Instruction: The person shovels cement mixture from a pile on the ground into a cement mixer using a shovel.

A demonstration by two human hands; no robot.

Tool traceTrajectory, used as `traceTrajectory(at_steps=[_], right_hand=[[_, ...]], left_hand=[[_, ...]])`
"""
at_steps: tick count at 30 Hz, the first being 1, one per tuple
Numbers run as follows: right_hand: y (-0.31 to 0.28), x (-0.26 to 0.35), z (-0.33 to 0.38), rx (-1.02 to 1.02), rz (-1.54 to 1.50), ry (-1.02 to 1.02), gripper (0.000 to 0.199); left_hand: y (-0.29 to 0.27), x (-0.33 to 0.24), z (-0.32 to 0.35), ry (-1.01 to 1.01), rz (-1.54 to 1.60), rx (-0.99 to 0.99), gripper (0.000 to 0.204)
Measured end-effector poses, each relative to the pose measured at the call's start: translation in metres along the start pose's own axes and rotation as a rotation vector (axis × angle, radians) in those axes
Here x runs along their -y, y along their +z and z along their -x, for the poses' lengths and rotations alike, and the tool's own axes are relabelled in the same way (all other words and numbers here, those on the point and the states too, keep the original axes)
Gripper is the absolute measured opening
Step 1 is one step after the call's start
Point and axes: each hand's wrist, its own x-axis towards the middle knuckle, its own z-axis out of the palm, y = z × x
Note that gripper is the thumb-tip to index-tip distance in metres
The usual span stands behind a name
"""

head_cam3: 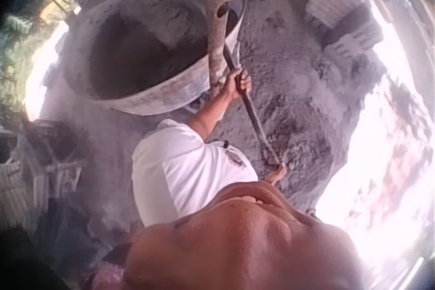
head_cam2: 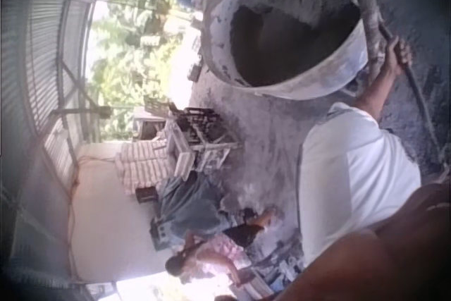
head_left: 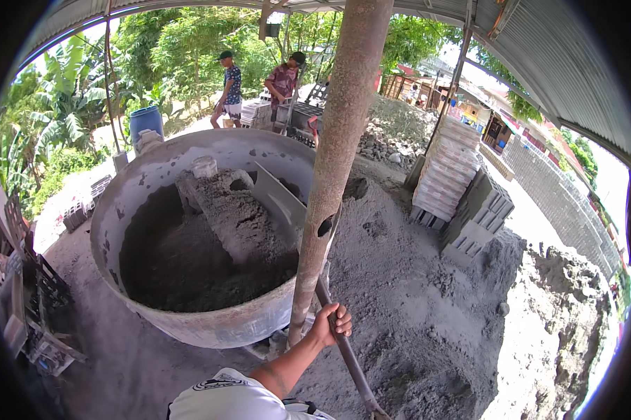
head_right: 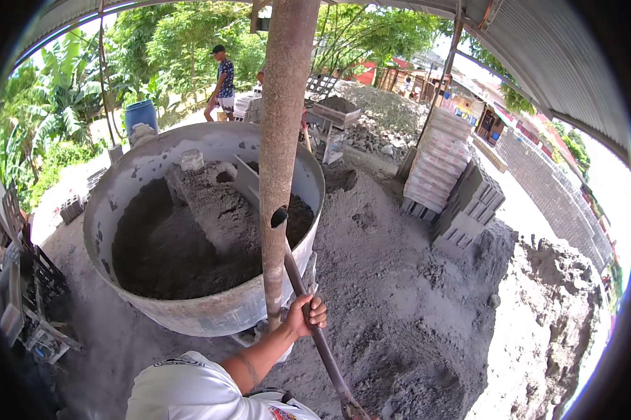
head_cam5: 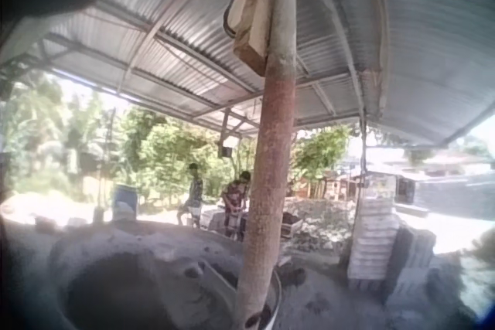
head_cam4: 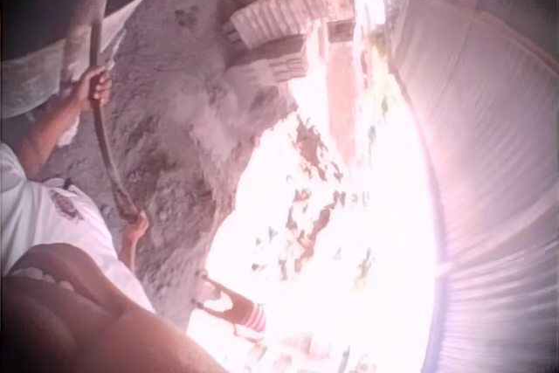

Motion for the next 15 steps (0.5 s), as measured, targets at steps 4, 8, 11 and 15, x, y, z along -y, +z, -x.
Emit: traceTrajectory(at_steps=[4,8,11,15], right_hand=[[-0.009,0.015,-0.004,-0.046,-0.355,0.189,0.034],[-0.007,0.034,-0.02,0.013,-0.371,0.359,0.046],[0.012,0.045,-0.021,-0.146,-0.308,0.137,0.048],[-0.003,0.053,-0.016,0.134,-0.569,0.242,0.041]], left_hand=[[-0.002,0.016,0.001,-0.023,0.006,-0.051,0.032],[0.014,0.019,-0.012,0.016,0.008,0.006,0.032],[0.02,0.012,-0.019,0.081,0.012,-0.073,0.031],[0.053,0.013,-0.037,0.05,-0.049,-0.063,0.029]])
